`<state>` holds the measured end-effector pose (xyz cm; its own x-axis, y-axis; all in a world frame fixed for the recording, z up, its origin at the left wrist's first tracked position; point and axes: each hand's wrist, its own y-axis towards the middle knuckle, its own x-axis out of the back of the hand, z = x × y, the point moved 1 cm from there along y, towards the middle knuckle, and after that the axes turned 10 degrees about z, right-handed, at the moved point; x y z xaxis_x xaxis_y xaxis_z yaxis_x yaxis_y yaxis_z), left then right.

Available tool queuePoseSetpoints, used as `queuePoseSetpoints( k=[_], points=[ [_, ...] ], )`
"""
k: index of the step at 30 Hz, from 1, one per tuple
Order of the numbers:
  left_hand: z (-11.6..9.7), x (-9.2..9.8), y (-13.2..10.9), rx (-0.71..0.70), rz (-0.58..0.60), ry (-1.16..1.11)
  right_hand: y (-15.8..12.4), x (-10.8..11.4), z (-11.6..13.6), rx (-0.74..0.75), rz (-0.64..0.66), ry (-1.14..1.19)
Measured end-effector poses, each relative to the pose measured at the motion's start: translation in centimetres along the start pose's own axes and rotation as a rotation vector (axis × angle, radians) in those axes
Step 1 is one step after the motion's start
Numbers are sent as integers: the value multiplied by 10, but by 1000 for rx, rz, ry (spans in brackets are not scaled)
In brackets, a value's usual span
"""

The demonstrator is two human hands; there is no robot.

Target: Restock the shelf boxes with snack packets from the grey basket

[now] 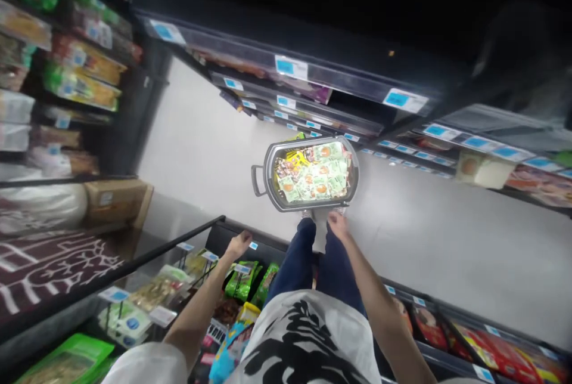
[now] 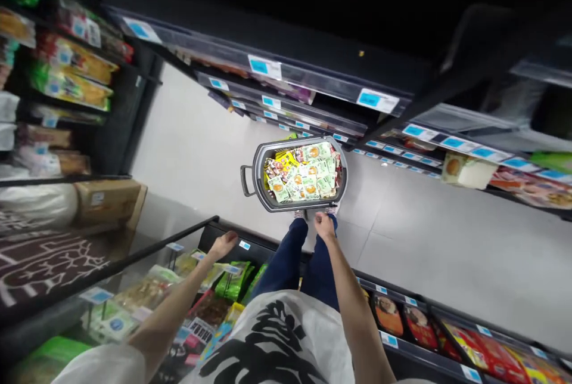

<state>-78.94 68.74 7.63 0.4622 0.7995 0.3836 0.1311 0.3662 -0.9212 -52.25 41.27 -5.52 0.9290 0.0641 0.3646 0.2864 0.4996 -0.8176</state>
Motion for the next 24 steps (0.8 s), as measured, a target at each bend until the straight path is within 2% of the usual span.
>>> queuePoseSetpoints(
  k=[2, 4, 7, 10, 15, 17, 20, 22, 24],
  points=[
    [-17, -25, 15, -89, 49, -29, 19, 4, 4, 33, -56, 9],
    [-45, -47, 34, -188, 66, -54, 36, 6, 3, 47, -100, 18],
    [-93, -63, 68, -311, 22, -103, 60, 8, -2, 60, -125, 41],
    [-139, -54, 113, -365, -69, -166, 88, 9, -10, 74, -123, 69],
    [-198, -14, 195, -293, -271, -302, 146, 5, -20, 79, -124, 145],
    [-214, -7, 221, -237, -277, -403, 164, 2, -23, 82, -137, 182],
    [-226, -13, 244, -191, -138, -597, 177, -2, -25, 87, -170, 239],
    [-226, -25, 245, -209, -75, -700, 176, -4, -25, 96, -191, 286],
    [-220, -38, 236, -233, -58, -781, 170, -4, -24, 95, -221, 345]
  ],
)
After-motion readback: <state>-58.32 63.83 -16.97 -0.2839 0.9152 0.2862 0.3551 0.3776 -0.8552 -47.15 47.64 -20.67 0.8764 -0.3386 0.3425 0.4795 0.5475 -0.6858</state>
